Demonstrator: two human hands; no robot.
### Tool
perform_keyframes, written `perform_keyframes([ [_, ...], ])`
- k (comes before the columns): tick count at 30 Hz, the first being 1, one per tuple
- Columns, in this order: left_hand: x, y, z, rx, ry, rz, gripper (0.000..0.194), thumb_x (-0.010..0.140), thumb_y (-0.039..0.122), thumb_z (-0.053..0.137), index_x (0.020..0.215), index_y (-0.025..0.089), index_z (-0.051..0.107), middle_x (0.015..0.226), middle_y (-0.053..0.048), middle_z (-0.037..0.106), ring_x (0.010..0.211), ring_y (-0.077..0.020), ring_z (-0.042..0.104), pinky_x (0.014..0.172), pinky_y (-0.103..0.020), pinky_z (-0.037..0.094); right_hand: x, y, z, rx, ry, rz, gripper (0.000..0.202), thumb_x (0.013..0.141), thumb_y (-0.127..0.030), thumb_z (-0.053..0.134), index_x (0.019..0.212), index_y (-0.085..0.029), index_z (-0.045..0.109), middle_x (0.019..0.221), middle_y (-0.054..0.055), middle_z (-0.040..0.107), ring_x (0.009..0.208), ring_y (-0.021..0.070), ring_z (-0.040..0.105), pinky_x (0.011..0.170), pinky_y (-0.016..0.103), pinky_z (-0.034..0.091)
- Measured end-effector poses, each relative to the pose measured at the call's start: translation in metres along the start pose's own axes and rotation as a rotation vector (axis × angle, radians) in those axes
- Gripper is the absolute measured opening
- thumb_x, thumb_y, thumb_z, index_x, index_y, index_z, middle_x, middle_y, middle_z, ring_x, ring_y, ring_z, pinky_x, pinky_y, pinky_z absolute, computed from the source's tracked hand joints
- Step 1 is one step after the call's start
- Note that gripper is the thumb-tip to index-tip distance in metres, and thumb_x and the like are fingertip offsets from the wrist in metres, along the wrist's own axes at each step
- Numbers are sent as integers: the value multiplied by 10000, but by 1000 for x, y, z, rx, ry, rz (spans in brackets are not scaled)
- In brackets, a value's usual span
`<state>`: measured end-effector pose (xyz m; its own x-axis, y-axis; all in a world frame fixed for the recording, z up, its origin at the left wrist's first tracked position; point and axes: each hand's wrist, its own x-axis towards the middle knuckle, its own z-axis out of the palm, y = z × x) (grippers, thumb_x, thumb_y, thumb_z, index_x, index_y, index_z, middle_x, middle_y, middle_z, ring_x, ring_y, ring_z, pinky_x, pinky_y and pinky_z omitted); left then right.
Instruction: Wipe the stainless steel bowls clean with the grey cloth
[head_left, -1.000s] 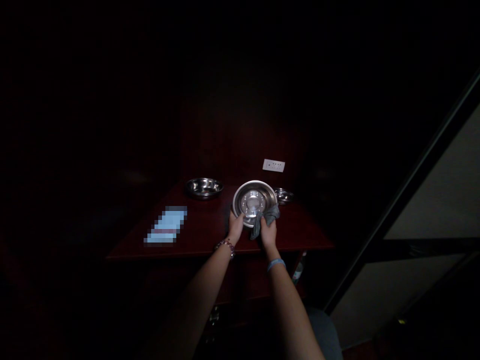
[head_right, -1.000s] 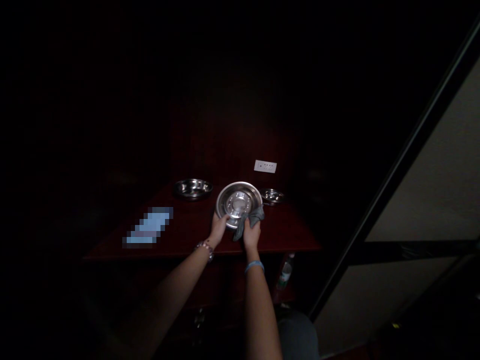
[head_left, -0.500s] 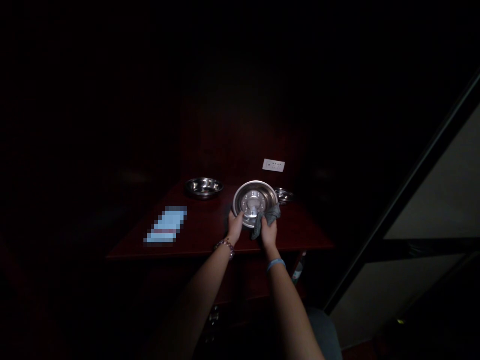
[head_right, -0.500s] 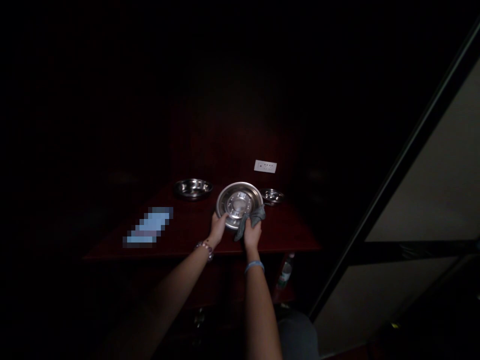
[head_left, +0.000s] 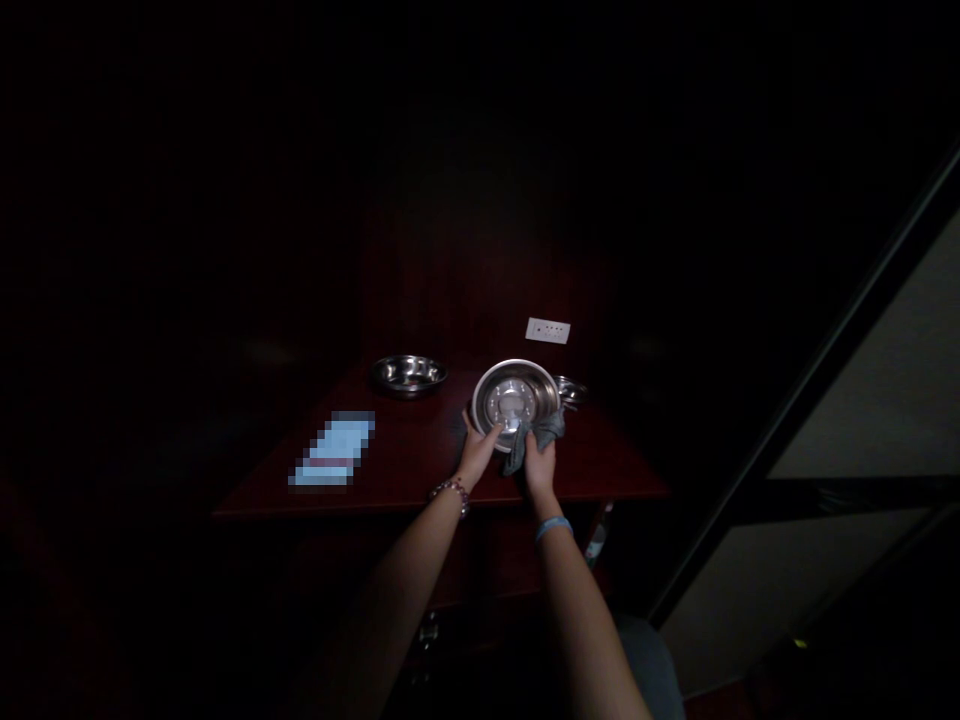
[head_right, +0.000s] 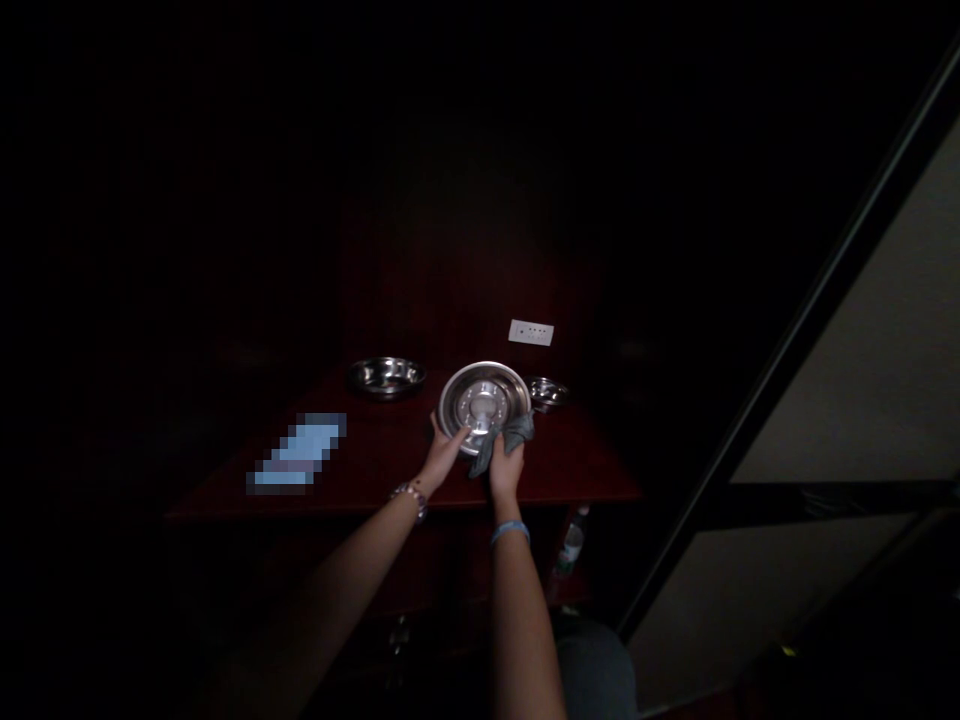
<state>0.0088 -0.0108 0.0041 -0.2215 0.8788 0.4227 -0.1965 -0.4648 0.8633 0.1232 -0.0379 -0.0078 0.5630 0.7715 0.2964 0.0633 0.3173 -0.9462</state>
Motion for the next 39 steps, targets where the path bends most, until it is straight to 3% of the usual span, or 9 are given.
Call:
perform_keyframes([
  [11,-3,3,3,-69,-63,-50,482,765,191,757,1227,154,626,1271,-136,726,1203,-265,687,1144,-430,459,2,3,0,61,-2,-11,515,844,-423,622,1289,-164,627,1334,143,706,1253,274,668,1104,414,490],
  [16,-3,3,6,-109,-108,-95,450,708,148,795,1141,180,676,1257,-139,737,1210,-274,688,1135,-404,456,0,1,0,55,-6,8,469,858,-394,636,1263,-158,639,1266,152,738,1202,276,695,1062,414,519],
  [25,3,-6,4,-35,-92,-46,356,729,143,719,1084,162,700,1209,-125,762,1218,-275,677,1168,-448,427,0,0,0,59,-37,1,451,865,-396,639,1243,-149,639,1263,146,739,1193,260,694,1063,394,503],
  [32,5,-3,2,-52,57,-145,227,858,207,628,1066,154,699,1169,-124,766,1210,-264,676,1150,-433,451,-1,-2,2,131,9,21,577,871,-445,643,1352,-132,580,1337,160,703,1224,255,675,1096,381,477],
  [39,4,-2,-3,-54,185,-203,292,943,286,536,1153,138,676,1249,-157,736,1192,-263,676,1111,-418,475,-1,-6,2,195,66,47,568,928,-528,558,1317,-120,629,1331,156,710,1248,250,670,1081,357,503],
])
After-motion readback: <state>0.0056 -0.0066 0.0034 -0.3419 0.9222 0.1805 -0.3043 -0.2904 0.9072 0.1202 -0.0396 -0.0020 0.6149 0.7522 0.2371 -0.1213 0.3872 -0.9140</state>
